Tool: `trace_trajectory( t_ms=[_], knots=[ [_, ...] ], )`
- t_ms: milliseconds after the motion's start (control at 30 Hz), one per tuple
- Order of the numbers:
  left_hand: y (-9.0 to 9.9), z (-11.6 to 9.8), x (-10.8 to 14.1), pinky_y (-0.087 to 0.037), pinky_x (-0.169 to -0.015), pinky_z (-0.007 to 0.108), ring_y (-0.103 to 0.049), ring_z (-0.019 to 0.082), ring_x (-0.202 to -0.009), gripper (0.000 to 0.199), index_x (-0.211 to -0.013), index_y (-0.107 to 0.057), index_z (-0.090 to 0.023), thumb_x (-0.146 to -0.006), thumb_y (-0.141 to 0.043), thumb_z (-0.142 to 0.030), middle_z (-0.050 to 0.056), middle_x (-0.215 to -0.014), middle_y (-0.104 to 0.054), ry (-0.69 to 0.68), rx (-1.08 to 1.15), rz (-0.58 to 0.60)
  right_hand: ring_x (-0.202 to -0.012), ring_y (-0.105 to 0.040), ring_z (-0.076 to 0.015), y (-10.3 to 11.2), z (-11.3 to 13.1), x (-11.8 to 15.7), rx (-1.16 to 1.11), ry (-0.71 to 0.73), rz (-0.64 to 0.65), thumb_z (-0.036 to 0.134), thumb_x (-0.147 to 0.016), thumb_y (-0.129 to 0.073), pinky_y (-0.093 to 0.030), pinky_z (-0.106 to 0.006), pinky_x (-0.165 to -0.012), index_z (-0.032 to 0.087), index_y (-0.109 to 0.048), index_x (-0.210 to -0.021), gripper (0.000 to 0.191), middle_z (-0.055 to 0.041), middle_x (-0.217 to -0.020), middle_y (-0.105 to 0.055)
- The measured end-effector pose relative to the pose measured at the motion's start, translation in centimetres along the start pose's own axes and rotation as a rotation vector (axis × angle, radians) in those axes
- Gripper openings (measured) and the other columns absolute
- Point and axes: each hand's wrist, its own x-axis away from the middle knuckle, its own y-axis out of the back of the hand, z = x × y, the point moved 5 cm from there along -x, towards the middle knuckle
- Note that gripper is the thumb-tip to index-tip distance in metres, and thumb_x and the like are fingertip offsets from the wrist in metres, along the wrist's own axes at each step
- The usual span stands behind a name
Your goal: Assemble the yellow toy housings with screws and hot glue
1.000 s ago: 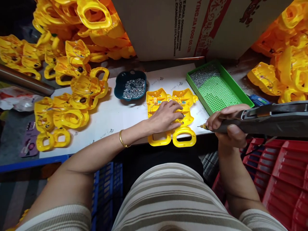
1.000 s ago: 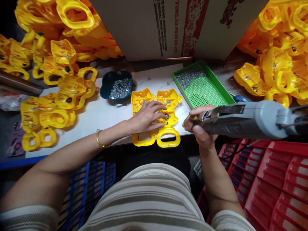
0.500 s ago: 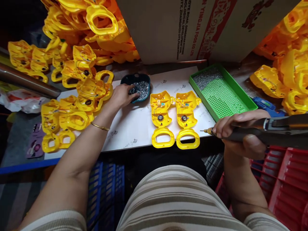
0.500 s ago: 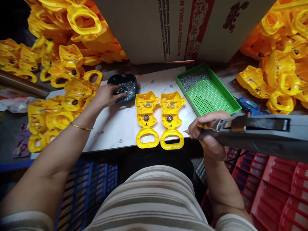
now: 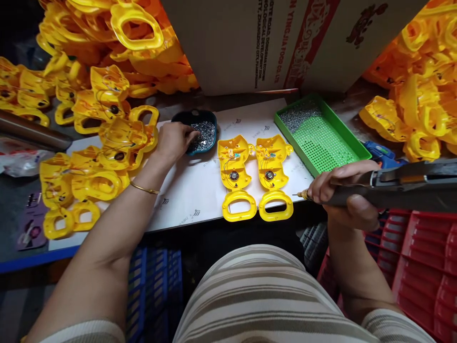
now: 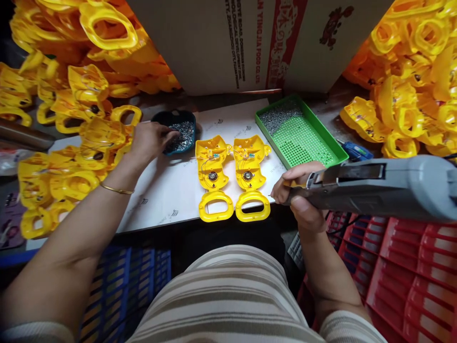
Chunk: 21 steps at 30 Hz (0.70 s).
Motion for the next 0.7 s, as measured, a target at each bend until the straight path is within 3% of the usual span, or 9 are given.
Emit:
trace_trajectory(
  t_ms=[200,300,367,467,600,700],
  knots=[
    [0.1,1.1,-0.2,-0.046,-0.080,0.032,-0.063,0.024,-0.086,0.034,-0.101,-0.075,-0.013,-0.087,-0.057,-0.038,0.010,-0.093,-0.073,0.069,0.068,-0.167,-0.043,-0.052,-0.0135,-0.4,0.0,0.1,0.012,-0.014,-0.005,0.034,-0.076,-0.066,-0.046,-0.028,-0.042,0.017,-0.063,-0.095,0.025,0.0028,-0.054,-0.054],
    [0.2,1.4,0.3,-0.049,-0.081,0.031,-0.066,0.021,-0.086,0.026,-0.101,-0.076,-0.014,-0.083,-0.063,-0.028,0.006,-0.094,-0.075,0.045,0.238,-0.281,-0.043,-0.052,-0.0133,-0.1,-0.1,0.1,0.012,-0.014,-0.002,0.034,-0.077,-0.066,-0.047,-0.028,-0.041,0.017,-0.063,-0.095,0.026,0.0028,-0.053,-0.054],
    [0.6,0.3,1.8,-0.052,-0.077,0.030,-0.067,0.018,-0.082,0.021,-0.098,-0.076,-0.016,-0.081,-0.066,-0.024,0.004,-0.092,-0.075,0.003,0.387,-0.368,-0.041,-0.051,-0.0128,0.2,-0.3,-0.1,0.017,-0.009,-0.004,0.035,-0.076,-0.067,-0.046,-0.027,-0.040,0.018,-0.064,-0.094,0.026,0.0034,-0.052,-0.054],
    [0.8,-4.1,5.9,-0.056,-0.069,0.027,-0.068,0.015,-0.076,0.017,-0.094,-0.077,-0.020,-0.080,-0.070,-0.024,0.003,-0.089,-0.075,-0.146,0.618,-0.430,-0.037,-0.049,-0.0127,0.4,-0.8,-0.8,0.028,-0.013,-0.021,0.038,-0.076,-0.065,-0.045,-0.027,-0.037,0.020,-0.065,-0.092,0.024,0.0042,-0.049,-0.053],
    [-0.5,-12.9,12.0,-0.058,-0.074,0.025,-0.071,0.014,-0.082,0.017,-0.099,-0.075,-0.019,-0.087,-0.064,-0.018,0.004,-0.094,-0.076,-0.421,0.770,-0.356,-0.034,-0.045,-0.0134,-0.5,-0.3,-2.0,0.031,-0.012,-0.083,0.042,-0.075,-0.063,-0.041,-0.028,-0.033,0.023,-0.065,-0.084,0.021,0.0046,-0.045,-0.049],
    [-2.2,-16.8,14.3,-0.056,-0.069,0.020,-0.070,0.011,-0.072,0.018,-0.103,-0.073,-0.017,-0.086,-0.066,-0.016,0.005,-0.089,-0.076,-0.444,0.848,-0.341,-0.032,-0.042,-0.0128,-2.2,1.0,-2.7,-0.024,-0.028,-0.031,0.045,-0.076,-0.063,-0.040,-0.028,-0.033,0.025,-0.061,-0.082,0.021,0.0052,-0.045,-0.047]
  ],
)
